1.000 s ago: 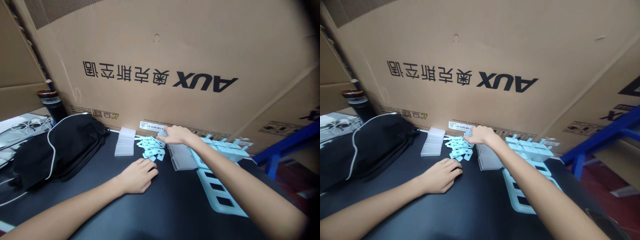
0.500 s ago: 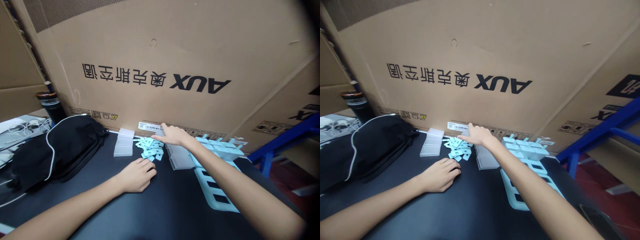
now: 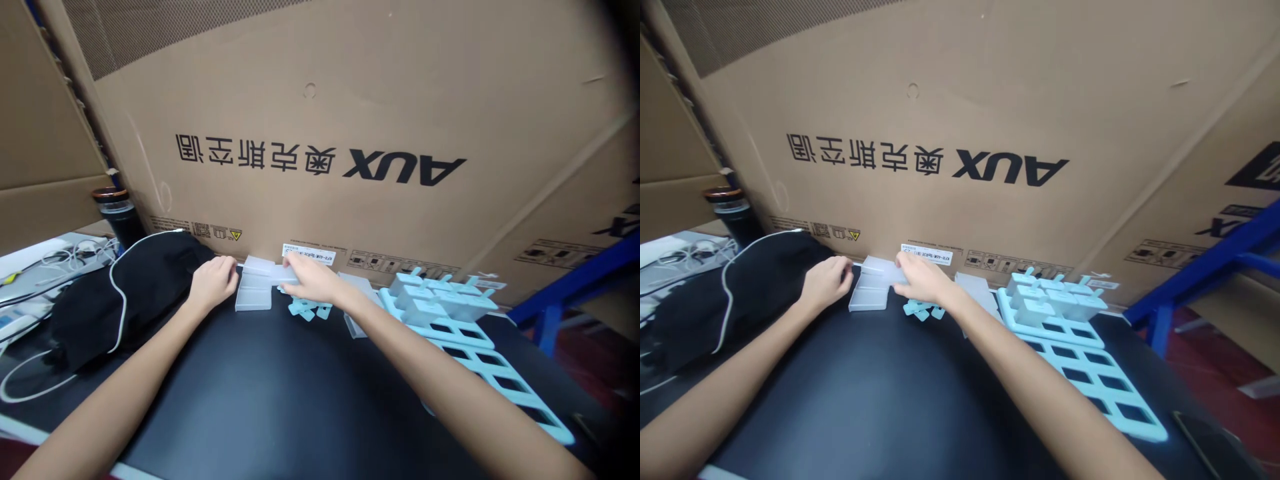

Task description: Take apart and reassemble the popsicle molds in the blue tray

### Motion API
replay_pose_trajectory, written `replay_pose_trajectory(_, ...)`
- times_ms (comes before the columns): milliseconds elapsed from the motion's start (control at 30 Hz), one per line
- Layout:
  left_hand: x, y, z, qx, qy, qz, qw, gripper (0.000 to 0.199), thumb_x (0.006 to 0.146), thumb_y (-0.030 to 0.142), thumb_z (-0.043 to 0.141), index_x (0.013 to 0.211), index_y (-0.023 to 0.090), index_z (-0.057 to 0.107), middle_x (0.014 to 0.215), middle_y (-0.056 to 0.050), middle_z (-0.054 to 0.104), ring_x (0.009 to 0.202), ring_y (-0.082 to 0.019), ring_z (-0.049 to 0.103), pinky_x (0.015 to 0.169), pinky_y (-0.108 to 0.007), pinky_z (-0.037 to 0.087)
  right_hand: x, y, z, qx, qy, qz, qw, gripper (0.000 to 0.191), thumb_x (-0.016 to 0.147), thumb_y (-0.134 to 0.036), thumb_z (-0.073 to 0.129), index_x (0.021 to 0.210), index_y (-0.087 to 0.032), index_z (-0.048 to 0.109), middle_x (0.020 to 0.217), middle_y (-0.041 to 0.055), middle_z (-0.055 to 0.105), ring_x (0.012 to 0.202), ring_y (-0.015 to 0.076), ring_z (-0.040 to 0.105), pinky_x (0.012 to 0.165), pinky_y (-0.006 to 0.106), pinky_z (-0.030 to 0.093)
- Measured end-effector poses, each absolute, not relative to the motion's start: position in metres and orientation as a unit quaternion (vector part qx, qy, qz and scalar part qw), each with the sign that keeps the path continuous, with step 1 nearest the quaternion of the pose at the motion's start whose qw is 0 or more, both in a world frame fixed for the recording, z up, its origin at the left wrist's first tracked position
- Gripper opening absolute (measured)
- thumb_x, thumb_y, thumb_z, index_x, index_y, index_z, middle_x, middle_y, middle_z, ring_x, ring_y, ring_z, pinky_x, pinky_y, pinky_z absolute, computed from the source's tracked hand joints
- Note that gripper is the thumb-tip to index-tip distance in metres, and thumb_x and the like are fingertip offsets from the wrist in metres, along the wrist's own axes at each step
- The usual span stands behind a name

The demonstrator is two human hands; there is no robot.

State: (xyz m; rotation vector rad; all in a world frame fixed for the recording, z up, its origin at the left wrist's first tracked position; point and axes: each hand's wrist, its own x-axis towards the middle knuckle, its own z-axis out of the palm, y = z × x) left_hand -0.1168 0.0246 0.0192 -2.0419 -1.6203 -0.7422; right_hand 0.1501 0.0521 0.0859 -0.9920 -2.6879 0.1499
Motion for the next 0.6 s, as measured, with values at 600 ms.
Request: replay_pose_trajectory(600,-0.111,0.039,-0.006,-0.604,-0.608,-0.498,-0.135,0.017,0.082,0.038,0.052,0.083,0.022,0.049,0.056,0.007,0.049,0.052,-0.013,0.051,0.061,-0.024,0.041,0.089,0.064,0.011,-0.332,-0.906,0.062,0.257,0.028,0.088,-0.041,0.059,0.104,-0.019,0.053,0.124,0.0117,0.053,0.112,0.0241,0.046,0.092,0.039,0.044)
